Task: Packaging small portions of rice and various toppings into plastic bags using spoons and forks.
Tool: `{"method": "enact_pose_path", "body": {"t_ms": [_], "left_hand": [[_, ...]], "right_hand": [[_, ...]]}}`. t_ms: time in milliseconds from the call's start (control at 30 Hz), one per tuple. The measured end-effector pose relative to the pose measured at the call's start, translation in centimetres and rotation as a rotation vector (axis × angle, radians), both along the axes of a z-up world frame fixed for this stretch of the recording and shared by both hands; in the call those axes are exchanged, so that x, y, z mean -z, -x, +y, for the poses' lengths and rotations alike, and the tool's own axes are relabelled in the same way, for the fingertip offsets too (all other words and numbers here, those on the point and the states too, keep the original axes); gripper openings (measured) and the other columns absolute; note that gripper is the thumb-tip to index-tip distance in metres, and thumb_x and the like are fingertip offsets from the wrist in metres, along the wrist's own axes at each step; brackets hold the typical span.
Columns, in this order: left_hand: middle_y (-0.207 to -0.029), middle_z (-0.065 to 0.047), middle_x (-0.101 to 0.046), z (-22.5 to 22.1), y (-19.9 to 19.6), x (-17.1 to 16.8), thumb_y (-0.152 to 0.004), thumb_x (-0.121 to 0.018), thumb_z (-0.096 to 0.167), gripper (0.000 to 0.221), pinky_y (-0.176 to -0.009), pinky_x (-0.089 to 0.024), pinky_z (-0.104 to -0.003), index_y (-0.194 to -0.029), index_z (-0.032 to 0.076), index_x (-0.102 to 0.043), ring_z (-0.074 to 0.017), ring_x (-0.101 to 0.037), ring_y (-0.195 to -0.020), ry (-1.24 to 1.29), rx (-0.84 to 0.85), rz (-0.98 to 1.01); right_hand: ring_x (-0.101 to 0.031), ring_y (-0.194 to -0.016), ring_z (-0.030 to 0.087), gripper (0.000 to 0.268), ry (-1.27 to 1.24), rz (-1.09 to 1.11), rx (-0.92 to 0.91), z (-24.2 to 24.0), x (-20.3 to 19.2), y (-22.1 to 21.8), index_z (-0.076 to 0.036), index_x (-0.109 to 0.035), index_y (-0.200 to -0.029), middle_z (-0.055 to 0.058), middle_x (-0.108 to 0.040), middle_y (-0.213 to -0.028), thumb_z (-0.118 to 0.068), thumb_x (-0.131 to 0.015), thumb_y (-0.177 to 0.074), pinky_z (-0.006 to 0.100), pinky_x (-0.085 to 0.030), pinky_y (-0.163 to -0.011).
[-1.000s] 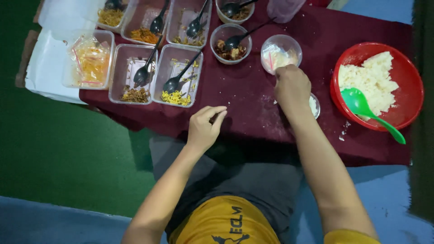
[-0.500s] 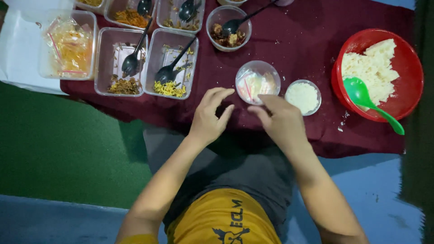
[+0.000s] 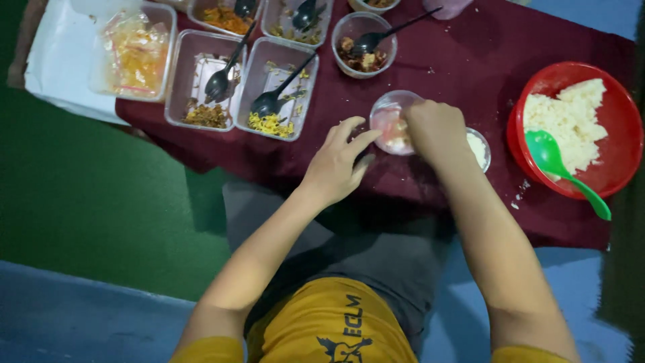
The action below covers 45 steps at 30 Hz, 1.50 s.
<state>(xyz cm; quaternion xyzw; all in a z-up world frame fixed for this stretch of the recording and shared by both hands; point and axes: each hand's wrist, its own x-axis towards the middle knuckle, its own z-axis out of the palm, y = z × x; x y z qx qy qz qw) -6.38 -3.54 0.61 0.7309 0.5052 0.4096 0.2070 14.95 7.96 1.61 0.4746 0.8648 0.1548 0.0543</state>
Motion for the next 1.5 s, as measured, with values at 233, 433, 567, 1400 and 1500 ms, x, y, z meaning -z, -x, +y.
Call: {"method": "enact_pose_path", "body": {"t_ms": [233, 433, 567, 1400, 1500], "left_hand": [[-0.135, -0.015, -0.053, 0.8, -0.5, 0.9, -0.094, -0.073, 0.018, 0.046, -0.100, -0.056, -0.051, -0.138, 0.022, -0.060, -0.0419, -0.063, -0.115, -0.013, 0.027, 0.044], [-0.121, -0.011, -0.057, 1.6, -1.6, 0.6, -0.100, -0.066, 0.027, 0.033, -0.093, -0.058, -0.046, -0.132, 0.023, -0.062, -0.0358, -0.066, -0.104, -0.029, 0.043, 0.091], [-0.111, -0.007, -0.060, 2.6, -2.6, 1.6, -0.098, -0.067, 0.020, 0.017, -0.088, -0.060, -0.040, -0.115, 0.020, -0.070, -0.0307, -0.067, -0.101, -0.055, -0.013, 0.062], [-0.067, -0.005, -0.075, -1.6, 1.6, -2.0, -0.087, -0.078, 0.024, 0.010, -0.059, -0.057, -0.027, -0.091, 0.016, -0.082, -0.0119, -0.072, -0.060, 0.565, -0.207, -0.481], [-0.064, -0.005, -0.074, -3.0, 2.6, -2.9, -0.085, -0.081, 0.022, 0.007, -0.060, -0.058, -0.025, -0.091, 0.018, -0.082, -0.0125, -0.073, -0.059, 0.504, -0.279, -0.461]], "right_hand": [[-0.077, -0.085, 0.038, 0.022, 0.225, 0.117, 0.126, -1.0, -2.8, -0.5, -0.021, -0.078, -0.111, 0.011, -0.075, -0.093, -0.019, -0.075, -0.089, 0.053, -0.063, -0.069], [-0.071, -0.093, 0.040, 0.017, 0.154, 0.320, 0.185, -3.1, -4.8, -2.3, -0.012, -0.076, -0.113, 0.014, -0.065, -0.095, -0.020, -0.067, -0.102, 0.056, -0.062, -0.072], [-0.066, -0.094, 0.039, 0.012, 0.047, 0.610, 0.160, -4.1, -5.4, -3.4, -0.008, -0.075, -0.111, 0.014, -0.062, -0.095, -0.015, -0.067, -0.107, 0.052, -0.056, -0.079], [-0.074, -0.090, 0.037, 0.026, 0.397, 1.255, -0.059, -12.2, -1.4, 1.5, -0.005, -0.077, -0.116, 0.016, -0.074, -0.087, -0.012, -0.083, -0.092, 0.047, -0.057, -0.077], [-0.075, -0.078, 0.028, 0.010, 0.526, 1.251, 0.037, -11.8, 0.2, 1.7, -0.011, -0.082, -0.101, 0.010, -0.075, -0.076, -0.015, -0.082, -0.092, 0.041, -0.058, -0.071]]}}
